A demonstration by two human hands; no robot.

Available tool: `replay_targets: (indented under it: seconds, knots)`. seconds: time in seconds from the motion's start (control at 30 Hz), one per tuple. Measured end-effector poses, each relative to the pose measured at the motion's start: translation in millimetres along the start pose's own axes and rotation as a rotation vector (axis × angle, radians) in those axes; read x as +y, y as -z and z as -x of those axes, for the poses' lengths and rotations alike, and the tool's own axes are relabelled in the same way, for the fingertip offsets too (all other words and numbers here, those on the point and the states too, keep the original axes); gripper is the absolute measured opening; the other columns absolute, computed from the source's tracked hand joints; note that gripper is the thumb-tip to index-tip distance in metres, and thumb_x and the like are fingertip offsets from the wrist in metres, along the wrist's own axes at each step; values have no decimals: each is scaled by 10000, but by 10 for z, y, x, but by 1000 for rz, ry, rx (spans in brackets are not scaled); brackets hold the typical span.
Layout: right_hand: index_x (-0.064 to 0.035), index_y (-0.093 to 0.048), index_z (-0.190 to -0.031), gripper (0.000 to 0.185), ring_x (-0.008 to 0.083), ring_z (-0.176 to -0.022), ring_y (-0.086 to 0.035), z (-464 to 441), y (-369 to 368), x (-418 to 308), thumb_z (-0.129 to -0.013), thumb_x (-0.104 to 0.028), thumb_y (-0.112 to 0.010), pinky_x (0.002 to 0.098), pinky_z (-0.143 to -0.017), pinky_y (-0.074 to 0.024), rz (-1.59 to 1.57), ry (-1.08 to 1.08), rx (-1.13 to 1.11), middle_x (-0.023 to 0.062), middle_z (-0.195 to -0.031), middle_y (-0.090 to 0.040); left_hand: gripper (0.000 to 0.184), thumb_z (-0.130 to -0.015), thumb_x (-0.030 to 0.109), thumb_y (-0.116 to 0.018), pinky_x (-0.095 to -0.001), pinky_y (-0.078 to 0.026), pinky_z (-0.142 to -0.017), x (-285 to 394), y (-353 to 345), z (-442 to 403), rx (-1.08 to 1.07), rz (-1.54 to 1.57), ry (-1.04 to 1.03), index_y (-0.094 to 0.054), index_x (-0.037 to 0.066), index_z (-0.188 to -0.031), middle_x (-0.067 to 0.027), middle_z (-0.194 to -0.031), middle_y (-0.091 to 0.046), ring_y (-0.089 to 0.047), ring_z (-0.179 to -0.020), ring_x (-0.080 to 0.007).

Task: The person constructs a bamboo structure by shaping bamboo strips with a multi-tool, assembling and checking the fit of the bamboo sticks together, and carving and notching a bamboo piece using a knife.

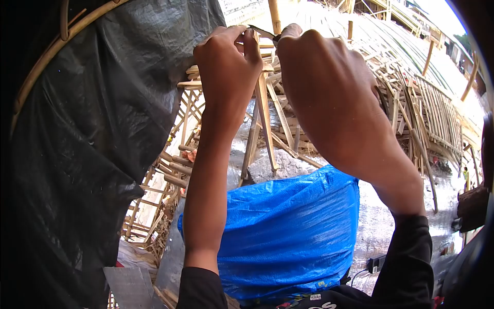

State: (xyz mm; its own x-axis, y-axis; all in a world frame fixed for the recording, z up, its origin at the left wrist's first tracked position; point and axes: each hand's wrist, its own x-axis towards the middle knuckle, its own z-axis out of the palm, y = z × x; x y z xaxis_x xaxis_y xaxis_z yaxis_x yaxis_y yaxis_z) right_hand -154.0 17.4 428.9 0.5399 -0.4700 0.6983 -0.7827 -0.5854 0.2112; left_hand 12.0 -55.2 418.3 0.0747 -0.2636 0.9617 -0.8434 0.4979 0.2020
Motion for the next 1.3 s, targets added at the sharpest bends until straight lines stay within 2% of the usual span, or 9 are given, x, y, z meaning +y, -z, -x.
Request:
replay_targets:
  seconds: [0.17,0.43,0.63,0.73,0.9,0.97,1.03,1.1,1.3]
  knots:
    - [-56,-525,-1025,120,317,-874,-545,-125,-94,-114,-909,-75,-550,447,-772,-443,-143,-265,-190,127,-941,-498,167,-845,77,-660,-351,-533,-592,-35,29,5,-8,1,9,-720,-62,-918,-196,-806,-693,-697,-624,-270]
    - [38,-611,-909,117,368,-662,-665,-267,-437,7,-898,-67,-562,463,-573,-502,-285,-212,68,191,-713,-641,173,-846,132,-735,-273,-527,-600,-143,43,38,39,26,55,-744,-15,-936,-133,-780,-727,-708,-651,-165]
    - [117,-577,-1182,351,352,-741,-700,-339,-493,-114,-862,-27,-579,418,-648,-571,37,-218,9,178,-788,-675,181,-855,157,-739,-267,-529,-594,-239,7,15,25,23,69,-747,-6,-934,-120,-743,-726,-702,-635,-155]
    - [123,-573,-1146,320,340,-762,-702,-358,-524,-54,-856,-13,-575,412,-659,-583,20,-210,5,178,-806,-677,152,-850,93,-693,-319,-514,-554,-236,9,18,38,81,82,-732,-42,-908,-155,-747,-697,-697,-607,-215]
    - [87,-609,-1035,256,342,-735,-679,-316,-619,325,-917,-140,-621,415,-670,-535,-274,-29,102,197,-788,-654,173,-857,138,-719,-290,-525,-578,-223,-27,26,34,43,75,-741,-18,-926,-130,-741,-713,-698,-626,-177]
    - [56,-628,-940,292,351,-690,-648,-380,-526,398,-943,-235,-631,448,-673,-492,-538,-285,-286,204,-738,-623,197,-868,187,-738,-265,-530,-594,-240,-45,42,30,18,66,-752,6,-946,-107,-739,-726,-698,-639,-143]
    - [44,-614,-846,334,358,-672,-633,-322,-685,448,-954,-272,-621,484,-673,-470,-535,-288,-232,210,-699,-599,196,-869,190,-740,-262,-529,-593,-269,-79,46,54,57,42,-754,11,-949,-100,-740,-728,-701,-646,-143]
    - [28,-602,-834,314,374,-657,-619,-192,-710,397,-964,-258,-601,505,-684,-472,-401,-91,79,205,-695,-594,195,-871,188,-737,-261,-532,-597,-217,-99,30,50,40,48,-754,11,-951,-101,-744,-729,-703,-648,-144]
    - [2,-601,-848,249,359,-654,-631,-132,-764,193,-973,-212,-582,465,-646,-493,-115,-76,105,186,-684,-584,148,-851,88,-705,-313,-537,-590,-248,-136,25,38,74,60,-726,-44,-914,-149,-762,-711,-718,-660,-220]
